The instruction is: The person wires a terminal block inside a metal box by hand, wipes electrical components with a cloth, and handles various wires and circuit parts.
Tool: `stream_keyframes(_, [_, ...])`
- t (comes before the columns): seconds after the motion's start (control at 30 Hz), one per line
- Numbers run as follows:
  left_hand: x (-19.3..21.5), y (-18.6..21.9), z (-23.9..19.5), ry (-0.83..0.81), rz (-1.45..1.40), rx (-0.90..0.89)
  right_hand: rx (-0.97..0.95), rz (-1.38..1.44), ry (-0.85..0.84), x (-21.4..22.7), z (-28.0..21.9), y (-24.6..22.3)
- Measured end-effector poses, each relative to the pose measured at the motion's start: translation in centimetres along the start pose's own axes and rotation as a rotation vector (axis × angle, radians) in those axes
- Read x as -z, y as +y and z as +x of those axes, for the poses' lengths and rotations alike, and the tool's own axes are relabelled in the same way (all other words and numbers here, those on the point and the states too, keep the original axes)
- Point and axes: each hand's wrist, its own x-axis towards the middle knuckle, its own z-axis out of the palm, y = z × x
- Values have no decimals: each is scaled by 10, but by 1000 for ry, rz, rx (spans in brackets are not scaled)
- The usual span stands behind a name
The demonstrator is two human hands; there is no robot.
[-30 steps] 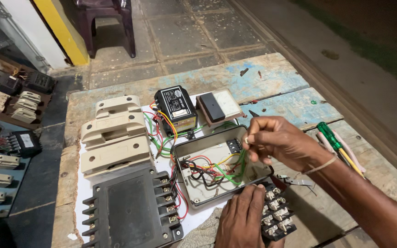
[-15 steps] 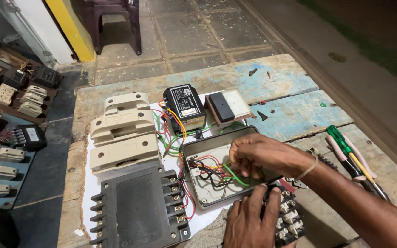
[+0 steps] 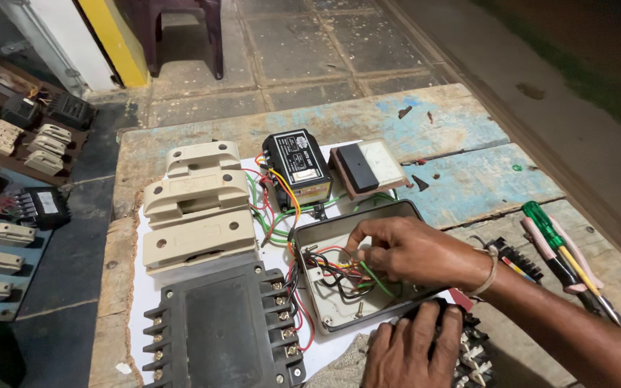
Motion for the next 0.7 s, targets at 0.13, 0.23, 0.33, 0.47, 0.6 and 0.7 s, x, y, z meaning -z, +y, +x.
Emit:
stream_keyframes(0.13, [0, -3, 2, 38, 1, -20, 312, -114, 64, -5, 12, 2])
stream_keyframes(0.23, [1, -3, 2, 42, 16, -6, 261, -248, -47, -13, 29, 1])
stream_keyframes(0.33, [-3, -3, 3, 77, 49, -6, 468, -335, 80, -16, 31, 2])
stream_keyframes(0.47, [-9, -5, 1, 99, 87, -14, 414, -304, 89, -16, 27, 2])
stream_keyframes(0.6, [-19, -6, 2, 146, 129, -20, 448, -235, 132, -17, 29, 4])
stream_keyframes(0.7, [-23, -9, 0, 160, 145, -36, 511, -228, 200, -19, 35, 3])
